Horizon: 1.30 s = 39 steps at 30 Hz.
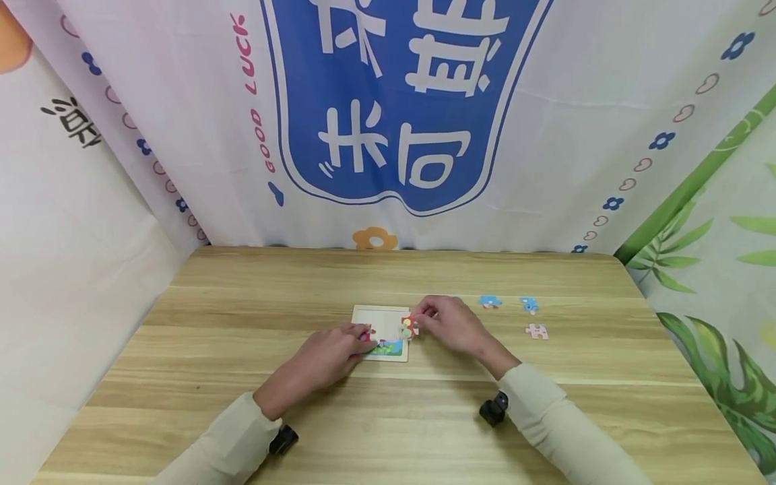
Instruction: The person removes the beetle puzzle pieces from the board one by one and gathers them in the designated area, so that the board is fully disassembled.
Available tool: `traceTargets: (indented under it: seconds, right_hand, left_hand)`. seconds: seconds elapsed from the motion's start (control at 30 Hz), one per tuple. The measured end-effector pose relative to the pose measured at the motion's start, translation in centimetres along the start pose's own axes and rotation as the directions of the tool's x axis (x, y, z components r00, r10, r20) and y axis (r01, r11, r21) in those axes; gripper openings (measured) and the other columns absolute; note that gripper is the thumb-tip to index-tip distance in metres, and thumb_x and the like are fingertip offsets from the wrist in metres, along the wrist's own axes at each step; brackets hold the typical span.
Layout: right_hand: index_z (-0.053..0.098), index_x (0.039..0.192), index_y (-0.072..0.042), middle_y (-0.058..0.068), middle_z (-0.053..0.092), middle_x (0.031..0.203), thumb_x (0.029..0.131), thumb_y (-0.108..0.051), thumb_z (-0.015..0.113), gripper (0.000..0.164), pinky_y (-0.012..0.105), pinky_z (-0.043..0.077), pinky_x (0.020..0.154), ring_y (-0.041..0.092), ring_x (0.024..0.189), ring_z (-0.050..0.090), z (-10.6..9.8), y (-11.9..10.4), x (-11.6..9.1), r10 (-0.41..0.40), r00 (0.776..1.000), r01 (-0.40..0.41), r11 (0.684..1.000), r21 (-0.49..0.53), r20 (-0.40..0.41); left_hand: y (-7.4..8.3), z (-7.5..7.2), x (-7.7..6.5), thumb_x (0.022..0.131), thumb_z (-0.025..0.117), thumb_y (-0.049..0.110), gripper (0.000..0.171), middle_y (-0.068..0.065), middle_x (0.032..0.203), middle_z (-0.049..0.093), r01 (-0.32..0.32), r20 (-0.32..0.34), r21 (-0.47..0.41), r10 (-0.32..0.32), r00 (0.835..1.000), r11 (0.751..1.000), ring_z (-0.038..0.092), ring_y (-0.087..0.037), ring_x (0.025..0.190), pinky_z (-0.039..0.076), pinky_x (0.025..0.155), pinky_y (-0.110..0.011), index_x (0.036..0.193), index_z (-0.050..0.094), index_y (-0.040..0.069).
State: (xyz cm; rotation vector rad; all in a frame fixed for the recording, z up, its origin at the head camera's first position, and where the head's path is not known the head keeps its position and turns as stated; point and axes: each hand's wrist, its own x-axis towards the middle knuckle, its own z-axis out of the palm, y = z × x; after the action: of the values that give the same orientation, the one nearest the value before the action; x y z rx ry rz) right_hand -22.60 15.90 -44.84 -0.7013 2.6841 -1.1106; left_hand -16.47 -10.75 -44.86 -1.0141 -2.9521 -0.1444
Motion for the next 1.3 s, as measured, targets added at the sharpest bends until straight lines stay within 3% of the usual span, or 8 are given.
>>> traceTargets:
  seconds: [0.8, 1.3]
  right_hand:
    - [0.072, 0.097, -0.01, -0.002, 0.07, 0.09, 0.101, -0.009, 0.067, 0.007, 0.039, 0.051, 0.077, 0.016, 0.083, 0.062, -5.6, 4.9, -4.4, 0.074, 0.995, -0.08, 0.992, -0.095, -0.059]
    - [0.072, 0.099, -0.007, 0.001, 0.069, 0.091, 0.102, -0.01, 0.066, 0.007, 0.039, 0.05, 0.075, 0.018, 0.085, 0.061, -8.5, 7.4, -6.0, 0.139, 0.986, -0.152, 0.979, -0.138, -0.096]
  left_hand:
    - [0.4, 0.0, 0.3, 0.099, 0.071, 0.017, 0.027, -0.012, 0.139, 0.063, 0.041, 0.021, -0.029, -0.041, 0.999, 0.999, 0.062, -0.031, 0.122, 0.057, 0.09, -0.045, 0.126, 0.077, 0.018]
    - [0.3, 0.1, 0.2, 0.1, 0.07, 0.017, 0.027, -0.011, 0.138, 0.064, 0.046, 0.021, -0.048, -0.045, 0.999, 0.998, 0.062, -0.029, 0.122, 0.056, 0.091, -0.044, 0.126, 0.077, 0.017]
